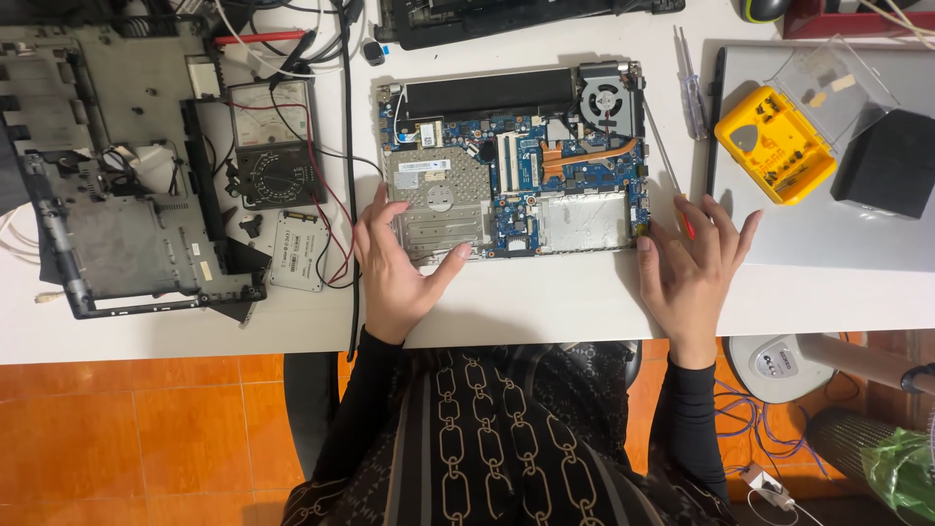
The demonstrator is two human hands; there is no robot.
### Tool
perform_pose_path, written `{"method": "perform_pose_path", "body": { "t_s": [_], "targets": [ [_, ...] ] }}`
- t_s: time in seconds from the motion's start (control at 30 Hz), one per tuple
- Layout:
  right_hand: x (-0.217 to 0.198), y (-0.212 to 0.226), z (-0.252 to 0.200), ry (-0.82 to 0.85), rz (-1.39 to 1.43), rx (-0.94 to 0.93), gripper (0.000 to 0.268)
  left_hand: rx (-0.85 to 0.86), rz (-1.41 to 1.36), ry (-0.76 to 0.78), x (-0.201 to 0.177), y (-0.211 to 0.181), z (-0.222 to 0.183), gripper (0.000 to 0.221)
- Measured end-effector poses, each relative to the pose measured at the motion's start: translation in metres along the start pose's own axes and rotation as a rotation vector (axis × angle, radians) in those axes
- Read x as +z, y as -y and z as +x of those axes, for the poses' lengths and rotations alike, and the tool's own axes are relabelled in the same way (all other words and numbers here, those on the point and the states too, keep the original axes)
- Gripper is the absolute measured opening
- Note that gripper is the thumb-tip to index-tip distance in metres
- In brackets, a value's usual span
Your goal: The person works on a laptop at a cluttered workbench. They lift off the bottom cover, set it aside, then remove the hard drive from its bay and handle the drive and caddy, turning them over in their hands while working on the exposed components.
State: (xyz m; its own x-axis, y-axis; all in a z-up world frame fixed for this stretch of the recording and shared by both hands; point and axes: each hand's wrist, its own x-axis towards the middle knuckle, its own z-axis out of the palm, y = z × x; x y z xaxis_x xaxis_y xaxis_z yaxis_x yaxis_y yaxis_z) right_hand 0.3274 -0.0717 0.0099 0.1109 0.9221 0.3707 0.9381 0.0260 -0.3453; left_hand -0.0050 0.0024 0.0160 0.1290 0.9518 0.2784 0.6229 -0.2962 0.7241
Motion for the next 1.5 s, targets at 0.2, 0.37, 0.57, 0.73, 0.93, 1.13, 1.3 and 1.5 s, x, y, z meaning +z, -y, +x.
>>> {"method": "perform_pose_path", "body": {
  "t_s": [0.2,0.37,0.57,0.73,0.93,1.13,1.3,1.5],
  "targets": [
    [-0.003,0.001,0.000,-0.007,0.016,0.013,0.022,-0.019,0.084,-0.057,0.008,-0.003,0.001,0.087],
    [-0.008,0.006,0.004,0.031,-0.025,-0.027,0.056,0.010,0.104,-0.044,0.010,0.005,-0.002,0.102],
    [0.002,-0.001,-0.001,0.012,-0.039,0.011,0.056,0.010,0.150,0.001,0.011,0.006,0.000,0.120],
    [0.001,-0.002,-0.002,0.008,-0.048,0.023,0.055,0.023,0.148,-0.015,0.012,0.005,0.000,0.119],
    [0.003,-0.003,-0.002,0.008,-0.044,0.021,0.053,0.015,0.158,-0.001,0.012,0.007,-0.001,0.120],
    [0.001,-0.002,-0.002,-0.002,-0.047,0.020,0.053,0.011,0.138,0.004,0.013,0.005,-0.003,0.120],
    [-0.001,0.000,0.001,-0.005,-0.048,-0.003,0.055,0.079,0.148,0.012,0.012,0.010,-0.002,0.127],
    [-0.005,0.003,0.001,-0.034,-0.017,0.003,0.051,0.072,0.068,-0.042,0.013,0.016,-0.007,0.117]
  ]
}}
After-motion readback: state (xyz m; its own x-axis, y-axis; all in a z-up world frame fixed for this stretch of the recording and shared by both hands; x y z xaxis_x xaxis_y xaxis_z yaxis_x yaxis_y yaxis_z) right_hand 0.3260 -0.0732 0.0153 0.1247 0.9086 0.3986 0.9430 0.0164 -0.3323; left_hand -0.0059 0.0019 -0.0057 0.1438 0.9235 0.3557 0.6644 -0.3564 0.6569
